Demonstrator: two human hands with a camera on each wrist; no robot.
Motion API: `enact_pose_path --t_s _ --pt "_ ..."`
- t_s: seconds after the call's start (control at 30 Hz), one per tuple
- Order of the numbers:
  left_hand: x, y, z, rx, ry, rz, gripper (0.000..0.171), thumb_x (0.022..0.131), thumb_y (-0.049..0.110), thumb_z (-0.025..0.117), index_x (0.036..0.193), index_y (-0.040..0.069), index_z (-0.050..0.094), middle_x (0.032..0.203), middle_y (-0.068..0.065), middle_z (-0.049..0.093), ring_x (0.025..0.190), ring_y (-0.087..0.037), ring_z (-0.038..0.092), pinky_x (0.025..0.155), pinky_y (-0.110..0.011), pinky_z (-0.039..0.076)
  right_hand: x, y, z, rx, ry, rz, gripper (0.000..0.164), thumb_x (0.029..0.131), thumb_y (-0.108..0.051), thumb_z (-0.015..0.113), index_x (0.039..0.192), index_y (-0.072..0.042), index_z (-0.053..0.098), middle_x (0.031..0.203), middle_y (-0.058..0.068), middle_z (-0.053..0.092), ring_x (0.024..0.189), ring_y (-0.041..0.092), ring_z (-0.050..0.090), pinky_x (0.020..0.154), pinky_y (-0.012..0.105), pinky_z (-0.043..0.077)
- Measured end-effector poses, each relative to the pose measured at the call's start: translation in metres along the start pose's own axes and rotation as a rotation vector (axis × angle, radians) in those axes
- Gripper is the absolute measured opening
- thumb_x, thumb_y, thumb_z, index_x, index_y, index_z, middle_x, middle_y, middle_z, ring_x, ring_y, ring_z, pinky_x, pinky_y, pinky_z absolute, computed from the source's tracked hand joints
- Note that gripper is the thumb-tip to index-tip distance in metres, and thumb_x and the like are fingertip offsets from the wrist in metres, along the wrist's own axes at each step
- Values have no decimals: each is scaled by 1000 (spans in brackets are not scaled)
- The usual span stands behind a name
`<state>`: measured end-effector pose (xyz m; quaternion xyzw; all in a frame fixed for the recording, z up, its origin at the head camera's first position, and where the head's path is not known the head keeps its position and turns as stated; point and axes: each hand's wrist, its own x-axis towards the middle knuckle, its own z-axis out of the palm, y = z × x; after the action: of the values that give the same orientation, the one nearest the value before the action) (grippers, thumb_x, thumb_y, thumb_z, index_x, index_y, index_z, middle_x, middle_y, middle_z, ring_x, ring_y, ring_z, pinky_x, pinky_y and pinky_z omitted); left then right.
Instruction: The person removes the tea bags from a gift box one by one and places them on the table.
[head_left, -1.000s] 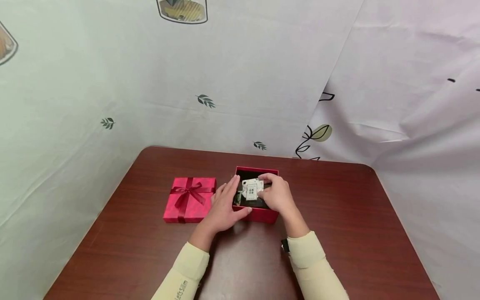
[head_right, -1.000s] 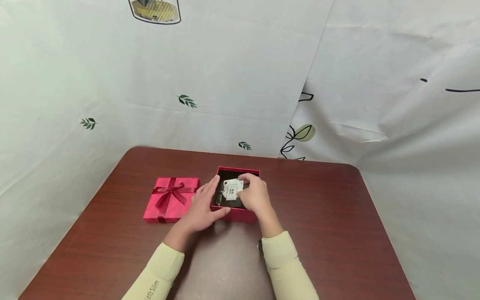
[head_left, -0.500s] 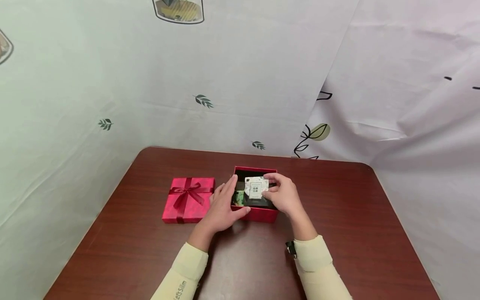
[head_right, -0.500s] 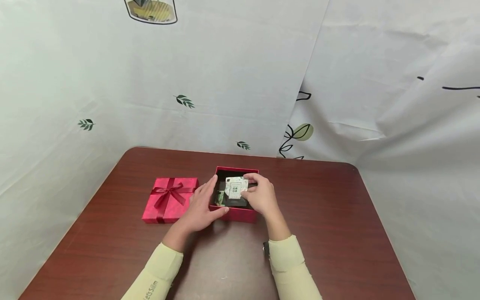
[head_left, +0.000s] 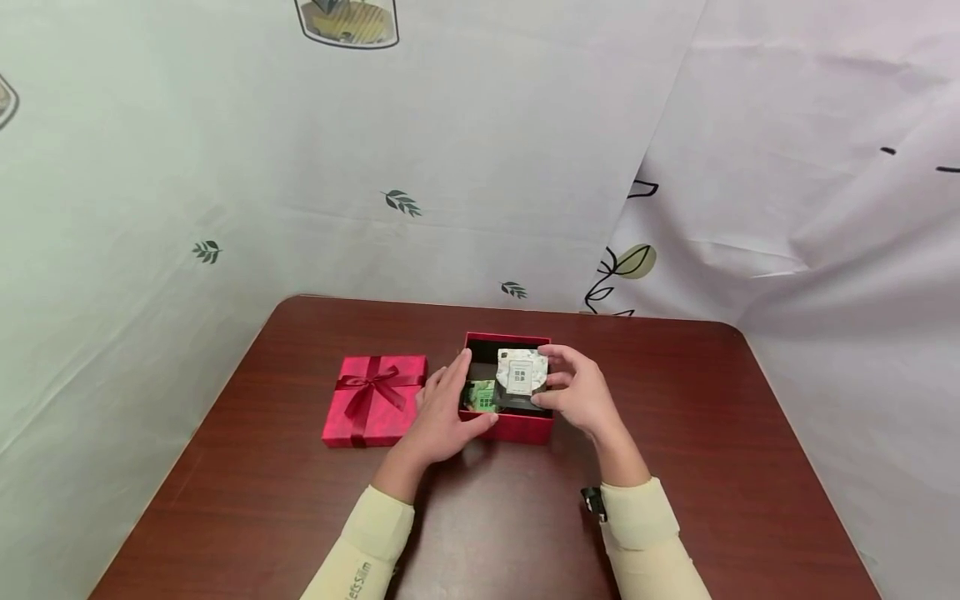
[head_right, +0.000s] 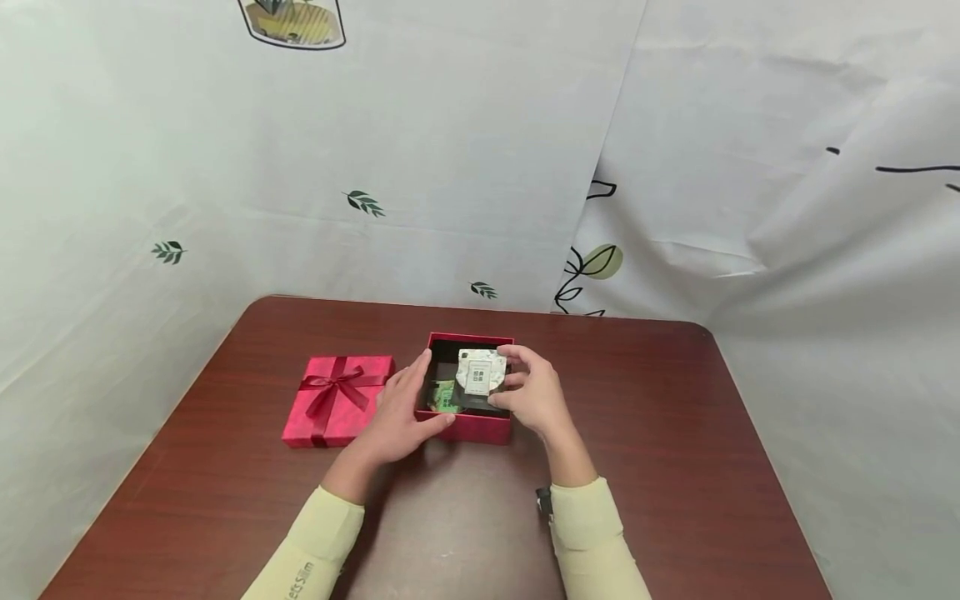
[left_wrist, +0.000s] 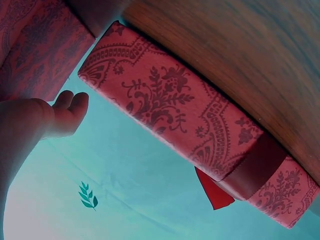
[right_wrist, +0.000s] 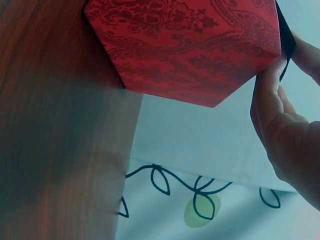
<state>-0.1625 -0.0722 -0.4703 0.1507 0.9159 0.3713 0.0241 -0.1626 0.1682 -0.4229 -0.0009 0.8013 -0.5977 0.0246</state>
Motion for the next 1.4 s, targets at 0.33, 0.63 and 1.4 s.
enact_pose_path --t_s 0.33,0.63,1.4 --pt "1 -1 2 8 10 6 109 78 48 80 162 23 15 164 5 18 143 -31 19 109 -61 16 -1 9 -8 82 -27 -5 77 69 19 79 137 -11 58 130 16 55 98 31 64 72 37 58" --pt "1 -2 2 24 16 27 107 79 48 79 162 22 16 164 3 19 142 -33 21 108 -61 18 -3 13 -15 87 -17 32 79 71 18 79 139 -14 56 134 15 54 100 33 63 78 38 57" --pt "0 -2 1 11 9 19 107 80 49 78 162 22 16 164 5 18 143 -32 20 109 -61 16 -6 32 -45 181 -33 42 79 74 22 73 145 -1 46 136 23 51 107 35 61 79 33 56"
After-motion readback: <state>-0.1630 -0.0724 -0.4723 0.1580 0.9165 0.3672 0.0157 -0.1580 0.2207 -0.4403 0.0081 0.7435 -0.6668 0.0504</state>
